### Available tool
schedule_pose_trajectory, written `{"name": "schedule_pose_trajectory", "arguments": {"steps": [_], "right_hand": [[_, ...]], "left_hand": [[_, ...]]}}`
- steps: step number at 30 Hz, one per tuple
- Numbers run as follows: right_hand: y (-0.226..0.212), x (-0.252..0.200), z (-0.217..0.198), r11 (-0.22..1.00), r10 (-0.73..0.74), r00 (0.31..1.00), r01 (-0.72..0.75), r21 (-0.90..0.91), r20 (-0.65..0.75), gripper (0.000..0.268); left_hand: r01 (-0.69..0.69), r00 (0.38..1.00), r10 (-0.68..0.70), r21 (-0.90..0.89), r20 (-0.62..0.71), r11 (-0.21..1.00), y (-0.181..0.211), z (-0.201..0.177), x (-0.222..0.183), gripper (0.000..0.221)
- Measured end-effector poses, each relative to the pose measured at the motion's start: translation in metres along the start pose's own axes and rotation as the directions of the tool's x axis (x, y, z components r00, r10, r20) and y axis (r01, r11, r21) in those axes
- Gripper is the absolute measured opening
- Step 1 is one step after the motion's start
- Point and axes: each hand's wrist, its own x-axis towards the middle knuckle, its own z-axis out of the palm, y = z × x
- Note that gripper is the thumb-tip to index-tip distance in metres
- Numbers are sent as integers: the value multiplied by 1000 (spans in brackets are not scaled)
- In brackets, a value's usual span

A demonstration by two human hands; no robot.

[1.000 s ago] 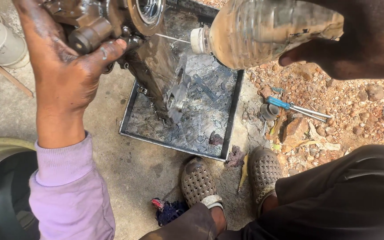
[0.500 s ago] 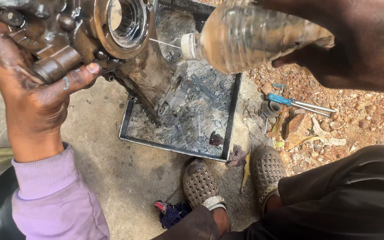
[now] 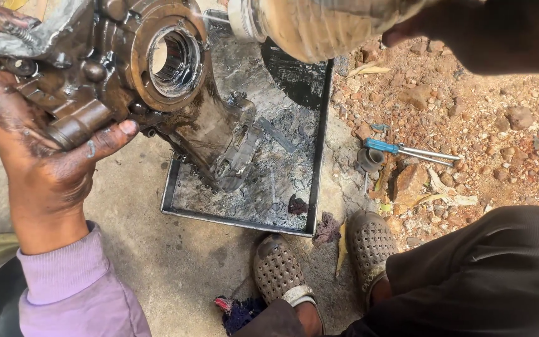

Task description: Cleaning and inspecting a mechanical engine component using a metal strip and solvent.

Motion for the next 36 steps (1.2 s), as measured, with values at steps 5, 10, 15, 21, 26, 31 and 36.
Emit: {"name": "schedule_pose_trajectory", "arguments": {"steps": [5,10,15,21,26,31,36], "right_hand": [[-18,3,-20,997,-5,975,-14,82,223,40],[-34,2,-32,986,168,944,-162,-45,283,44],[-2,11,-18,993,-93,973,75,92,213,44],[43,-27,-35,887,-436,897,414,205,76,42],[26,-53,-58,804,-575,817,554,214,44,47],[-59,-41,-58,694,-704,710,685,222,14,58],[-37,-44,-43,764,-644,753,625,160,136,95]], "left_hand": [[-77,996,74,81,42,994,6,2,4,107],[-69,997,68,31,20,997,19,10,10,101],[-48,999,48,35,-4,998,26,15,10,98],[22,1000,-21,-10,2,1000,33,20,9,97],[25,1000,-25,13,-3,1000,26,16,5,98],[128,984,-145,-152,-107,980,33,21,7,108],[316,946,-325,204,9,926,-18,-35,-3,54]]}}
